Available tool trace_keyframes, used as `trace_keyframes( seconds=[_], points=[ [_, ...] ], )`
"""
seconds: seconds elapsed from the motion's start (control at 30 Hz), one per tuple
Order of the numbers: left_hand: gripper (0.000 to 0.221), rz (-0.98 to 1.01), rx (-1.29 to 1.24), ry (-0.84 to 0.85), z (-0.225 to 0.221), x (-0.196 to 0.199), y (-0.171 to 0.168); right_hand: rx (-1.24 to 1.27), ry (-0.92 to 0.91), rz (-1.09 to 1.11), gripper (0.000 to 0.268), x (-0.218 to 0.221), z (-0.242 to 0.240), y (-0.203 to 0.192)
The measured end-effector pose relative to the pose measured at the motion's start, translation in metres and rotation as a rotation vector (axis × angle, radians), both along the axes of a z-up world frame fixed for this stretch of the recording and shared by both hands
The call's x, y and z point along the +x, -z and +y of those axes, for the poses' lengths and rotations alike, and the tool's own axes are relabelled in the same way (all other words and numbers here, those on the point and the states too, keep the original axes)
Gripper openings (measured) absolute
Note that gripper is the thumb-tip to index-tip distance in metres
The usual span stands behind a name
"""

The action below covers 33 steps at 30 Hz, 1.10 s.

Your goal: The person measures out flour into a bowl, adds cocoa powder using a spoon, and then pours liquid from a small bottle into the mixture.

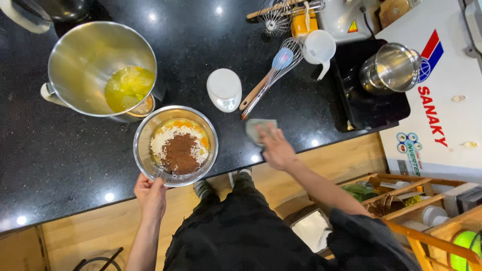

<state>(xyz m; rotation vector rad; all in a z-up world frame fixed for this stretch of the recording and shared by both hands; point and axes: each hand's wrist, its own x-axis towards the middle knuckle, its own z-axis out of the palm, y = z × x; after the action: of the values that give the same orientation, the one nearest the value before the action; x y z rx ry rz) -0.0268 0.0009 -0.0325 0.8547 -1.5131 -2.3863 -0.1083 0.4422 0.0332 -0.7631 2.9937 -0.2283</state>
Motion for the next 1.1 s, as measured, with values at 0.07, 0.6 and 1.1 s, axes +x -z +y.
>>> trace_keyframes(
  seconds=[0.07, 0.6, 1.1],
  points=[
    [0.029, -0.025, -0.012, -0.013, 0.006, -0.003, 0.004, 0.069, 0.096, 0.015, 0.042, -0.015, 0.049, 0.0],
    [0.027, -0.045, 0.022, -0.213, 0.119, -0.054, -0.088, -0.204, 0.263, 0.274, 0.036, -0.107, 0.05, -0.041],
    [0.024, 0.02, 0.04, -0.205, 0.17, -0.252, -0.102, -0.167, 0.62, -0.567, 0.027, -0.164, 0.01, -0.026]
  ],
)
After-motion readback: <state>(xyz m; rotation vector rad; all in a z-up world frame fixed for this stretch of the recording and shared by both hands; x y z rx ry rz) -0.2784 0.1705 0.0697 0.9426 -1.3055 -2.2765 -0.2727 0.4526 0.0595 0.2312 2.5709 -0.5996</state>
